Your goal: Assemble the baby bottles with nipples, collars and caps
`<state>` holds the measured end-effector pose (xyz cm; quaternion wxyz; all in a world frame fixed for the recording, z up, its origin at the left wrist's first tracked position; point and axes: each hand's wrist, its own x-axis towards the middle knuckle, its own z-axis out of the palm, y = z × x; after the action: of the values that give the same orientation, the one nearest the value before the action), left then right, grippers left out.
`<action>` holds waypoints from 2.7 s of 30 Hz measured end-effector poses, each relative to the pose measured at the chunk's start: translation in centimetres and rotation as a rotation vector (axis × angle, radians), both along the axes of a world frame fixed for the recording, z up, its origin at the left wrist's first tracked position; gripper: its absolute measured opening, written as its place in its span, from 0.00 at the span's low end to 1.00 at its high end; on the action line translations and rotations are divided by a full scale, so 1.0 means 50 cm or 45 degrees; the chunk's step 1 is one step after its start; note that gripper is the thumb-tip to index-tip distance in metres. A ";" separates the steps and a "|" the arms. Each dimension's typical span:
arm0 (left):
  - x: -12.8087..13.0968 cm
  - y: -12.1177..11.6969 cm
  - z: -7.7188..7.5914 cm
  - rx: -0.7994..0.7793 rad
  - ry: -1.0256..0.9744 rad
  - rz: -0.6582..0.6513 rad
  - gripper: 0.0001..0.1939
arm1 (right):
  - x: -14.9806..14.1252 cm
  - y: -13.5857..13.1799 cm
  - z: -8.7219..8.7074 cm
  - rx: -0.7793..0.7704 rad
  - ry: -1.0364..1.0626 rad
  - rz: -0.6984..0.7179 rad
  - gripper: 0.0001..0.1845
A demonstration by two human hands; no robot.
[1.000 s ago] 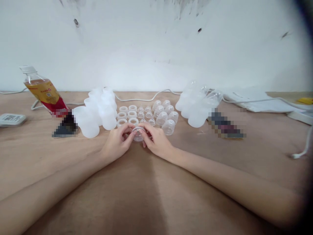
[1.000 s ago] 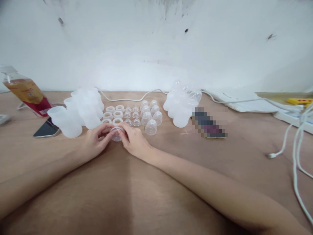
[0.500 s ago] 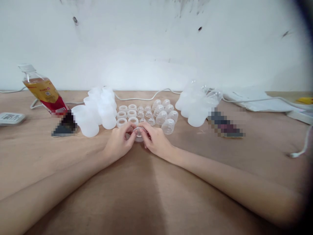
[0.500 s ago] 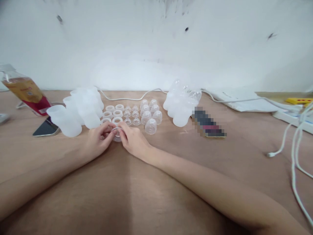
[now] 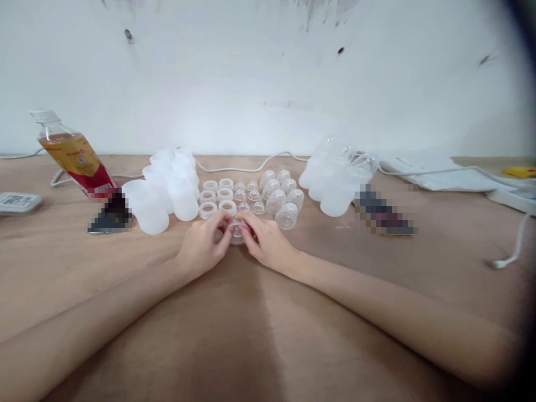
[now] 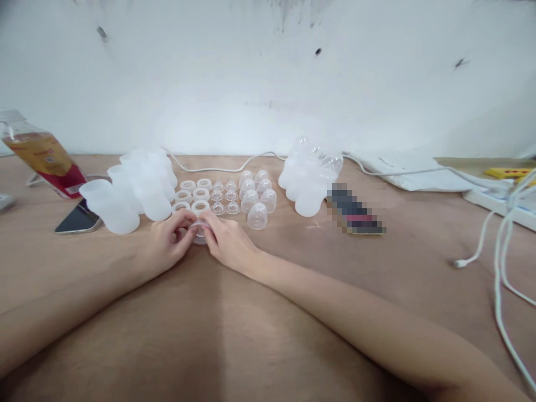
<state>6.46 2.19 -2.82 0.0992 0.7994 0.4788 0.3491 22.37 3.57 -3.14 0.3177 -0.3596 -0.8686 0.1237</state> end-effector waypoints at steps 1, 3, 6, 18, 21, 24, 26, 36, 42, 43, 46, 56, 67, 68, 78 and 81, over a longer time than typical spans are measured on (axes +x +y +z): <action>0.000 0.000 0.000 0.000 0.013 0.001 0.03 | 0.000 0.001 -0.001 0.010 -0.005 0.003 0.09; -0.001 -0.001 0.000 -0.006 0.024 0.005 0.02 | -0.001 0.001 -0.002 0.017 -0.003 0.006 0.10; 0.000 0.000 0.002 -0.026 0.003 0.036 0.02 | -0.001 0.001 0.000 -0.016 0.019 -0.004 0.09; 0.003 0.003 0.000 -0.076 -0.062 0.018 0.03 | 0.000 0.003 0.003 -0.093 0.064 -0.013 0.12; 0.003 0.002 -0.002 -0.051 -0.067 0.030 0.03 | 0.000 0.003 0.002 -0.104 0.078 -0.015 0.12; 0.001 0.003 -0.002 -0.077 -0.088 0.043 0.03 | 0.000 0.002 0.003 -0.108 0.106 -0.006 0.11; -0.001 0.003 -0.002 -0.089 -0.100 0.057 0.03 | -0.001 0.000 0.004 -0.108 0.120 0.009 0.10; -0.009 0.010 -0.001 -0.195 -0.156 -0.142 0.07 | 0.003 0.003 0.002 -0.136 0.153 -0.029 0.12; -0.009 0.010 -0.008 -0.124 -0.112 -0.126 0.06 | 0.003 0.003 0.002 -0.138 0.111 -0.011 0.13; -0.008 0.010 -0.008 -0.109 -0.106 -0.118 0.06 | 0.003 0.003 0.002 -0.139 0.110 -0.010 0.13; -0.007 0.010 -0.008 -0.074 -0.101 -0.093 0.06 | 0.002 0.003 0.001 -0.144 0.115 -0.002 0.13; -0.011 0.008 -0.006 -0.069 -0.074 -0.041 0.07 | 0.002 0.005 0.003 -0.195 0.093 0.025 0.14; -0.007 0.014 -0.008 -0.025 -0.022 -0.019 0.07 | 0.000 0.004 0.003 -0.196 0.114 -0.011 0.15; -0.008 0.016 -0.008 -0.020 -0.021 -0.022 0.07 | 0.000 0.004 0.002 -0.189 0.121 -0.011 0.15; -0.005 0.017 -0.005 0.003 0.035 -0.012 0.05 | 0.002 0.003 -0.001 -0.080 0.146 -0.039 0.15; -0.005 0.017 -0.004 0.004 0.056 -0.009 0.05 | 0.003 0.002 0.001 -0.072 0.140 -0.044 0.15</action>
<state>6.22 3.03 -3.04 0.0886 0.8087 0.4776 0.3317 22.50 3.67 -3.12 0.3568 -0.3759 -0.8397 0.1621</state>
